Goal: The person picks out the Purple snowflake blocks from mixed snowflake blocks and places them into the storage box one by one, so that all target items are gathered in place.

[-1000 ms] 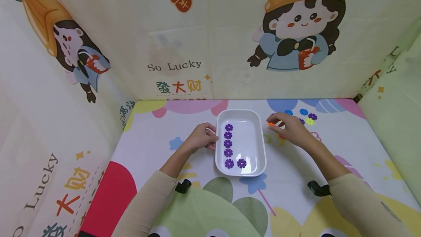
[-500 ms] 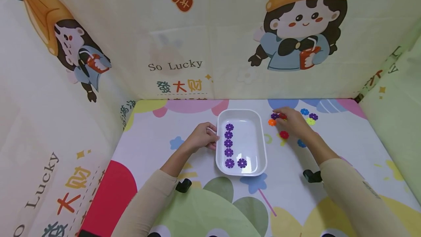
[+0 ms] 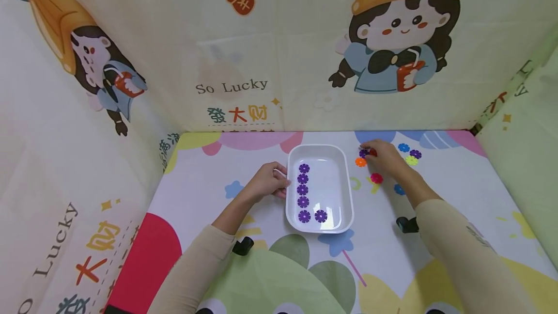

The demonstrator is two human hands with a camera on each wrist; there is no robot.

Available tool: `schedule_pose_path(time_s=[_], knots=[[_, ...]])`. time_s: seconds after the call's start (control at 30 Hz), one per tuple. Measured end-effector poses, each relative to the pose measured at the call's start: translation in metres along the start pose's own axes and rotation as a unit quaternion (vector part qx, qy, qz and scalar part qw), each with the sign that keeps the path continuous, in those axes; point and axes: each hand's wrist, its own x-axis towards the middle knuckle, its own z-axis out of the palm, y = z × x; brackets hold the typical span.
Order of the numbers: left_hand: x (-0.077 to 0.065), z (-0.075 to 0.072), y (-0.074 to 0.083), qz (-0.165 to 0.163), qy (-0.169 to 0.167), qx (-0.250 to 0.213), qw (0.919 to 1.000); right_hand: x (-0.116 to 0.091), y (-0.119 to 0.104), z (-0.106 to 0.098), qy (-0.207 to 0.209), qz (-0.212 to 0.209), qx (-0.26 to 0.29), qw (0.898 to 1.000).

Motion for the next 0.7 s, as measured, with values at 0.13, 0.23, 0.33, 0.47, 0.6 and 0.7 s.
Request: schedule_pose_path(time_s=[0.13,0.23,0.33,0.47,0.6,0.7], knots=[[-0.0003,-0.0001,0.0001,-0.001,0.000,-0.001,1.0000,0.0033,0.0019,0.0017,0.002,-0.009,-0.010,1.000],[-0.0005,0.0000,0.0005,-0.002,0.000,0.000,1.0000,0.0045,0.0023,0.0024,0.005,-0.010,-0.012,1.000],[-0.0001,-0.0004,0.0002,-0.002,-0.002,0.003,1.0000,0.0044,0.0008,0.0024,0.005,-0.009,-0.010,1.000],[0.0012,-0.0007,-0.0014,0.000,-0.003,0.006,1.0000,0.0031,-0.0015,0.0026,-0.001,-0.001,-0.002,1.000],[0.0016,-0.0006,-0.0014,0.001,-0.004,0.005,1.0000,0.0014,-0.0018,0.0027,0.003,0.012,0.006,1.000],[0.0014,-0.0008,-0.0015,0.002,-0.004,0.005,1.0000,0.0004,-0.0019,0.0027,0.011,0.012,0.010,1.000]])
